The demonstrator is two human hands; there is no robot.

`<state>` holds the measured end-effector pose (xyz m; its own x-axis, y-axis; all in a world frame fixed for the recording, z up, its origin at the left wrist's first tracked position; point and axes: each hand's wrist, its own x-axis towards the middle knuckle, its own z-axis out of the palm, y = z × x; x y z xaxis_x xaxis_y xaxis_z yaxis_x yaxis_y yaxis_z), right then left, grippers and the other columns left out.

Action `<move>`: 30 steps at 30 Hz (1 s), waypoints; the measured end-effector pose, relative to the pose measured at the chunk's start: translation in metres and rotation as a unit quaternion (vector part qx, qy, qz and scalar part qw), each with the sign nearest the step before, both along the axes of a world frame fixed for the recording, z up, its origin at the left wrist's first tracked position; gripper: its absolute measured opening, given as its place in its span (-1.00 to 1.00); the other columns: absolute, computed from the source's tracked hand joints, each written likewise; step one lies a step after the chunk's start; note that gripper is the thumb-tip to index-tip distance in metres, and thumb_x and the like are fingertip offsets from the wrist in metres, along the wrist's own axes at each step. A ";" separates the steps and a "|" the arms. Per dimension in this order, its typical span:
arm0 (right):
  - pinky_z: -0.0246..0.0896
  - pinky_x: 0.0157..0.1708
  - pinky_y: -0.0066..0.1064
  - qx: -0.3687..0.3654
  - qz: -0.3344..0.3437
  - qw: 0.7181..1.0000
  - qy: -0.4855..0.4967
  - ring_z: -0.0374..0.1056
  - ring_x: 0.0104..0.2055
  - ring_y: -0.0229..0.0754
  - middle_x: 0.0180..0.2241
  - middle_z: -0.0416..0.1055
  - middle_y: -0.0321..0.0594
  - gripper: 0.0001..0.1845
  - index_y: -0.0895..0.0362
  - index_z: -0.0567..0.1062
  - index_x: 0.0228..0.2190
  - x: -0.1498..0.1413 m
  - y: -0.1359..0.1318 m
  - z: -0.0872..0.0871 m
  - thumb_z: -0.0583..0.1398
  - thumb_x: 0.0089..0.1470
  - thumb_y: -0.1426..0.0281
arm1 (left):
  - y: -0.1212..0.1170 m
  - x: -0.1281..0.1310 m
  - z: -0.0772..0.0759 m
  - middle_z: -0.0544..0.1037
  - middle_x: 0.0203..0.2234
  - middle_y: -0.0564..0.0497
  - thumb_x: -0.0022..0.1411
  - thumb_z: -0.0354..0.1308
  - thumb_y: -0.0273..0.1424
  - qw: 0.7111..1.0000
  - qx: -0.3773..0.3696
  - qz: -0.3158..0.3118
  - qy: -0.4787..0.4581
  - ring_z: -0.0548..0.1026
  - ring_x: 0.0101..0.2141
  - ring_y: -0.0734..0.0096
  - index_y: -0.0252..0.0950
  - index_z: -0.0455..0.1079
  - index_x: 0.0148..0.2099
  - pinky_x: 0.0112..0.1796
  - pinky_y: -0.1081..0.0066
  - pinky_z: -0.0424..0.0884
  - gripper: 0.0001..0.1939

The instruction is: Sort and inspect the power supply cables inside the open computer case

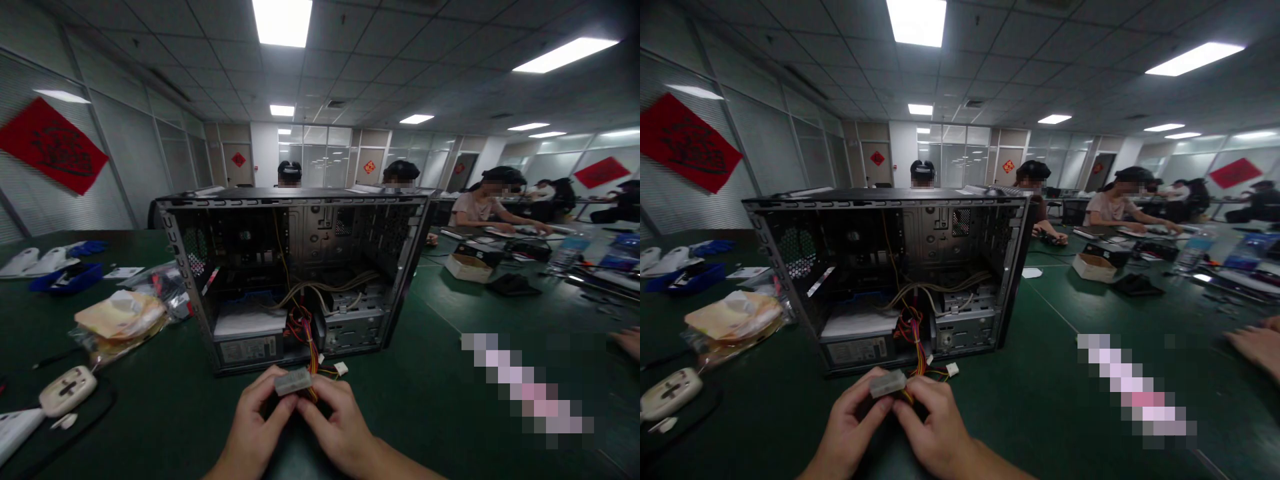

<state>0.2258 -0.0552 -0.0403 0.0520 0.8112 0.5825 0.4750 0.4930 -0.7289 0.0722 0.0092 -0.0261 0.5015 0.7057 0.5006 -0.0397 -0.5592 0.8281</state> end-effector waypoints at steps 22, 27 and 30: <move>0.27 -0.37 -0.47 -0.013 -0.013 1.000 0.021 0.42 -0.44 -0.20 -0.50 0.51 -0.22 -0.69 0.14 0.56 -0.49 0.002 0.005 0.007 0.14 0.22 0.31 | 0.000 0.006 -0.013 0.55 -0.27 -0.04 0.26 0.14 -0.24 0.993 -0.111 -0.010 -0.039 0.50 -0.23 0.26 -0.23 0.51 -0.11 -0.18 0.36 0.46 -0.76; 0.32 -0.24 -0.44 0.014 0.009 1.000 -0.002 0.46 -0.36 -0.17 -0.41 0.55 -0.17 -0.73 0.14 0.59 -0.38 0.003 0.005 0.007 0.13 0.24 0.32 | 0.001 0.004 -0.006 0.48 -0.37 0.00 0.23 0.17 -0.33 0.999 -0.046 0.010 -0.018 0.46 -0.30 0.32 -0.28 0.49 -0.26 -0.22 0.42 0.42 -0.86; 0.31 -0.24 -0.43 0.022 0.022 0.999 -0.020 0.46 -0.33 -0.16 -0.39 0.55 -0.15 -0.75 0.16 0.59 -0.35 0.002 0.005 0.009 0.13 0.24 0.34 | -0.001 0.003 0.005 0.45 -0.43 0.01 0.23 0.16 -0.35 0.999 -0.024 0.032 -0.012 0.43 -0.35 0.35 -0.31 0.46 -0.34 -0.28 0.44 0.39 -0.85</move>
